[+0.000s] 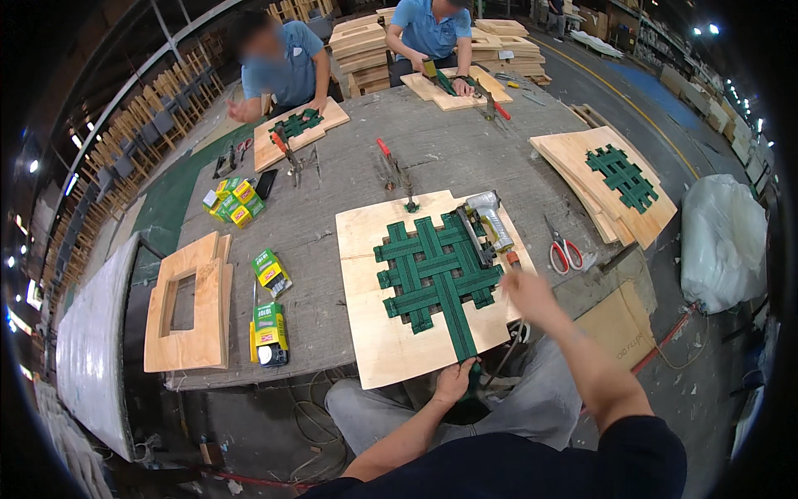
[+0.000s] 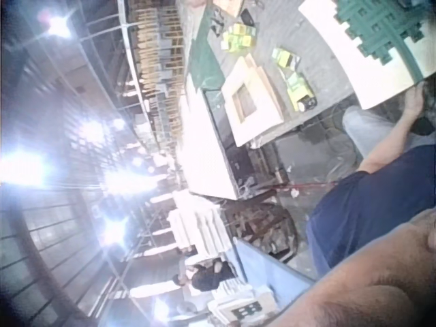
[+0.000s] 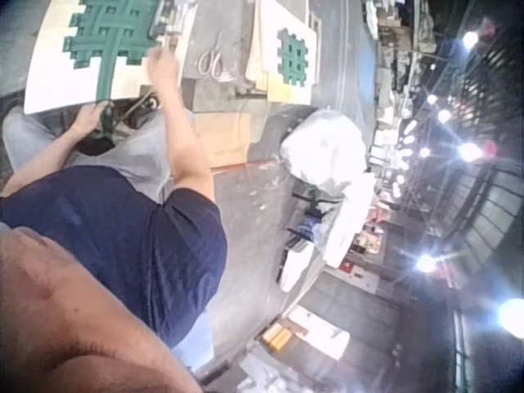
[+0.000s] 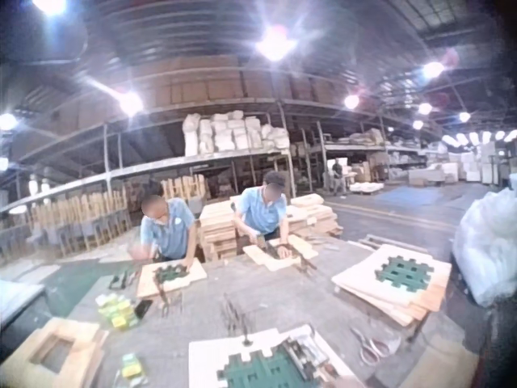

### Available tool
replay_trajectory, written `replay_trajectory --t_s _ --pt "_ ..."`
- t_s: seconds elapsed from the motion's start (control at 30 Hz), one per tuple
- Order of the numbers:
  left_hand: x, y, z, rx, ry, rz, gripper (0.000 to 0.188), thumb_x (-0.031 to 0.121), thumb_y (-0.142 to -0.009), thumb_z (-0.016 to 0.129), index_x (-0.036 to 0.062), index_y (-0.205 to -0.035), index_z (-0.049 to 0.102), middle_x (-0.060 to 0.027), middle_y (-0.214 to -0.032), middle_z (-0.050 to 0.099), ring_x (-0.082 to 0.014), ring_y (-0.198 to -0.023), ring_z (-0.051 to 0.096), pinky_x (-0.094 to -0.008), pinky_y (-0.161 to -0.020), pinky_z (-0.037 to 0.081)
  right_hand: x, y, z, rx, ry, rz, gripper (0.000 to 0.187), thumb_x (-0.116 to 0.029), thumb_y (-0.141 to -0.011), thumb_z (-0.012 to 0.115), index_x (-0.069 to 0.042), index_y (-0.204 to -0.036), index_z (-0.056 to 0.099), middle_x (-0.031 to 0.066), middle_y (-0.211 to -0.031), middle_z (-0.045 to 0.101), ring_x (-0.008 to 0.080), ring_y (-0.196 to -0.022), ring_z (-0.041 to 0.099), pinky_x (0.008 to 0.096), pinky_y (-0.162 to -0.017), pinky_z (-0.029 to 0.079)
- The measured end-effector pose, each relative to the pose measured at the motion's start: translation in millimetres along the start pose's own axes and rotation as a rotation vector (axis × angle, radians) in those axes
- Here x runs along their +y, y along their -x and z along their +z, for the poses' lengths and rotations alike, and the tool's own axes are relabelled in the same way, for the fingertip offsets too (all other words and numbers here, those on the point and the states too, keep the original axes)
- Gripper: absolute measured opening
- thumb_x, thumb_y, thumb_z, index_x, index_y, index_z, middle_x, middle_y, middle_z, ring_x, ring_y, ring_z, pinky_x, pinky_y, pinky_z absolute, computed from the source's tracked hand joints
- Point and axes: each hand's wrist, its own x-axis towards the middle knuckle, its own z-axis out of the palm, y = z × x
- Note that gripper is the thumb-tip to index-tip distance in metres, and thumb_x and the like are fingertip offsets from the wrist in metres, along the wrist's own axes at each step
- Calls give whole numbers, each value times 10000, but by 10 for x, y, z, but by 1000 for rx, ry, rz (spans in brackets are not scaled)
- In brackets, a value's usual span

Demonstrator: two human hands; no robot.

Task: The person assembles a wooden panel by attaching green woven strips to a square wooden frame. They use a pneumatic nail gun to secure the strips in a grid pattern, then trim the excess material with scissors.

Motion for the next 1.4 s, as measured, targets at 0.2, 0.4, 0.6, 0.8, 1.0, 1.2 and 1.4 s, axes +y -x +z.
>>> replay_trajectory --t_s 0.2,0.4,0.6,0.8,1.0,1.2,1.4 --pt "-70 -25 130 22 -200 57 371 425 -1067 504 159 -1144 750 -179 -1094 738 -380 -1060 695 -445 -901 538 182 -1619 -282 86 250 263 540 -397 -819 798 35 -1135 733 240 -1137 733 373 -1076 714 441 -927 570" --pt "-15 -5 240 -39 -240 137 489 500 -1066 455 134 -1261 714 -194 -1248 695 -426 -1160 630 -497 -1036 471 460 -1796 -351 146 -46 428 422 -200 -708 852 47 -1023 720 203 -969 739 307 -867 745 438 -734 604" --pt "-69 -28 103 -45 -320 27 518 517 -1041 496 93 -1250 709 -215 -1259 680 -405 -1181 618 -504 -1033 467 -112 -1067 -507 121 -613 231 204 -137 -846 760 -18 -907 605 81 -716 614 182 -555 612 372 -503 518" --pt "-51 -44 86 97 -265 148 469 443 -1051 517 61 -1271 678 -220 -1244 677 -432 -1168 608 -517 -1032 452 -515 235 -286 -30 -482 314 336 -271 -916 779 -24 -1086 629 31 -787 615 127 -559 574 326 -488 498" --pt "23 -34 92 131 -192 182 420 363 -1025 598 57 -1310 632 -228 -1268 649 -454 -1184 587 -522 -1035 442 -443 744 322 -212 -619 234 278 -138 -975 687 -10 -1188 564 27 -830 630 94 -541 575 268 -465 475" --pt "12 -23 56 165 -208 222 421 342 -1014 614 54 -1321 623 -229 -1314 622 -461 -1219 555 -524 -1054 425 -505 751 432 -195 -568 205 292 -127 -990 665 -3 -1215 527 30 -797 614 94 -518 565 268 -465 471" --pt "-64 -19 109 179 -229 235 442 322 -993 636 48 -1339 610 -222 -1341 606 -450 -1253 540 -526 -1070 419 -578 766 474 -273 -494 195 252 -101 -999 650 -1 -1206 547 14 -768 605 78 -510 542 263 -448 433"
